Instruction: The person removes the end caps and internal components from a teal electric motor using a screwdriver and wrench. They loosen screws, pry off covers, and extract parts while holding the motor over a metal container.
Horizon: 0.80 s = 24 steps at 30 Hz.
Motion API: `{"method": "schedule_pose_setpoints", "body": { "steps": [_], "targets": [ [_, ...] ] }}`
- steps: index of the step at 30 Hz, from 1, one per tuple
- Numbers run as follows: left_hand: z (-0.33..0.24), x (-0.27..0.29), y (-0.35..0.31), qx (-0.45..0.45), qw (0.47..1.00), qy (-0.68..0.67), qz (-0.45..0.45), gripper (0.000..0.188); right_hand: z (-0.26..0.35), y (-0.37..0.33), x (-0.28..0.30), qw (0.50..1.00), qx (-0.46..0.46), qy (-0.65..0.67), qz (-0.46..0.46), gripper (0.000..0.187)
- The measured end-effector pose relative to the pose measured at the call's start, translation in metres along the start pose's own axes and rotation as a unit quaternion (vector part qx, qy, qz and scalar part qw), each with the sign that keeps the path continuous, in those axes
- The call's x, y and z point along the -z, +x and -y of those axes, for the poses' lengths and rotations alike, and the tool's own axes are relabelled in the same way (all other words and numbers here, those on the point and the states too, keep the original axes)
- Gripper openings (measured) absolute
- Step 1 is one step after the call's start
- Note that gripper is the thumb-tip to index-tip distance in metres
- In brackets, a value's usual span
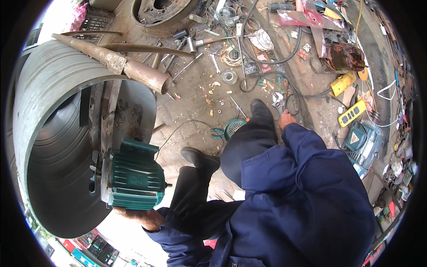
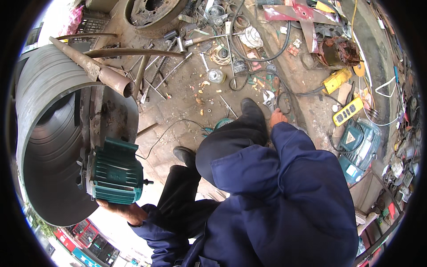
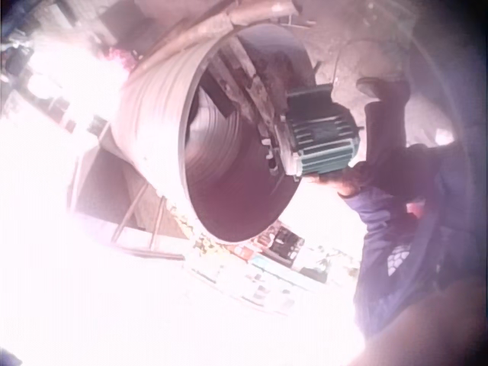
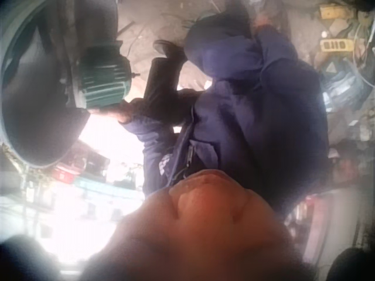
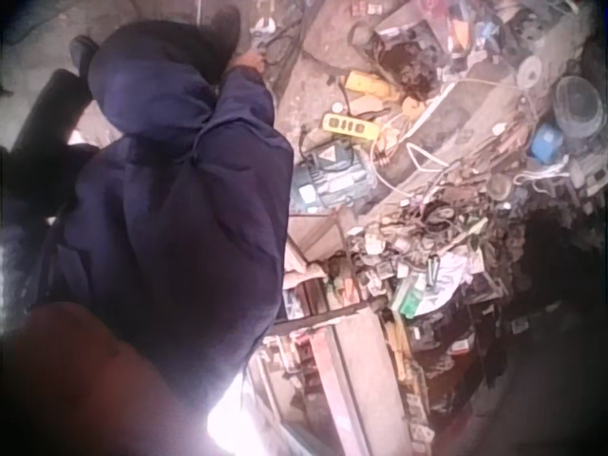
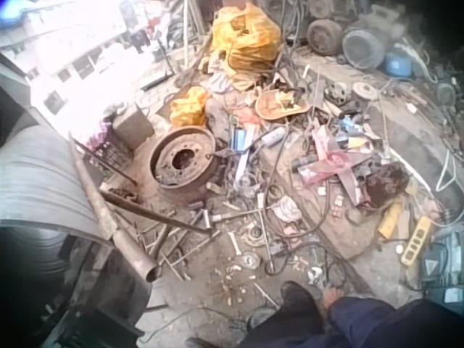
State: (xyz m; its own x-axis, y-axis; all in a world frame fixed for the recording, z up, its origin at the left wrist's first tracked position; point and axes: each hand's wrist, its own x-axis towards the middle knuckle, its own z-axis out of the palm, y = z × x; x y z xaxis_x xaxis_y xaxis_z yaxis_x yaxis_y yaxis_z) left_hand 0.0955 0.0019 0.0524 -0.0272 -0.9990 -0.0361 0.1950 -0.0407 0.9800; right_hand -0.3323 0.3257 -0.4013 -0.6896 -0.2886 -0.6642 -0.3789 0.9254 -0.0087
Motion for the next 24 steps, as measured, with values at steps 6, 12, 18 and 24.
{"method": "schedule_pose_setpoints", "body": {
  "steps": [6, 12, 18, 24],
  "targets": [
    [0.0, -0.002, 0.001, 0.012, 1.0, -0.015, 0.004, 0.083, -0.011, -0.008, 0.028, 0.999, 0.008, 0.039, 0.023, 0.042],
    [0.001, -0.019, 0.012, -0.009, 0.998, -0.006, 0.063, 0.098, -0.029, -0.016, 0.055, 0.986, 0.053, 0.158, -0.002, 0.04],
    [-0.013, -0.045, 0.012, -0.008, 1.0, -0.008, 0.023, 0.101, 0.011, -0.112, 0.206, 0.94, 0.263, 0.197, 0.086, 0.024],
    [-0.021, -0.051, 0.011, -0.012, 0.999, -0.038, 0.024, 0.093, 0.09, -0.312, 0.406, 0.839, 0.362, 0.305, 0.267, 0.042]
  ]
}}
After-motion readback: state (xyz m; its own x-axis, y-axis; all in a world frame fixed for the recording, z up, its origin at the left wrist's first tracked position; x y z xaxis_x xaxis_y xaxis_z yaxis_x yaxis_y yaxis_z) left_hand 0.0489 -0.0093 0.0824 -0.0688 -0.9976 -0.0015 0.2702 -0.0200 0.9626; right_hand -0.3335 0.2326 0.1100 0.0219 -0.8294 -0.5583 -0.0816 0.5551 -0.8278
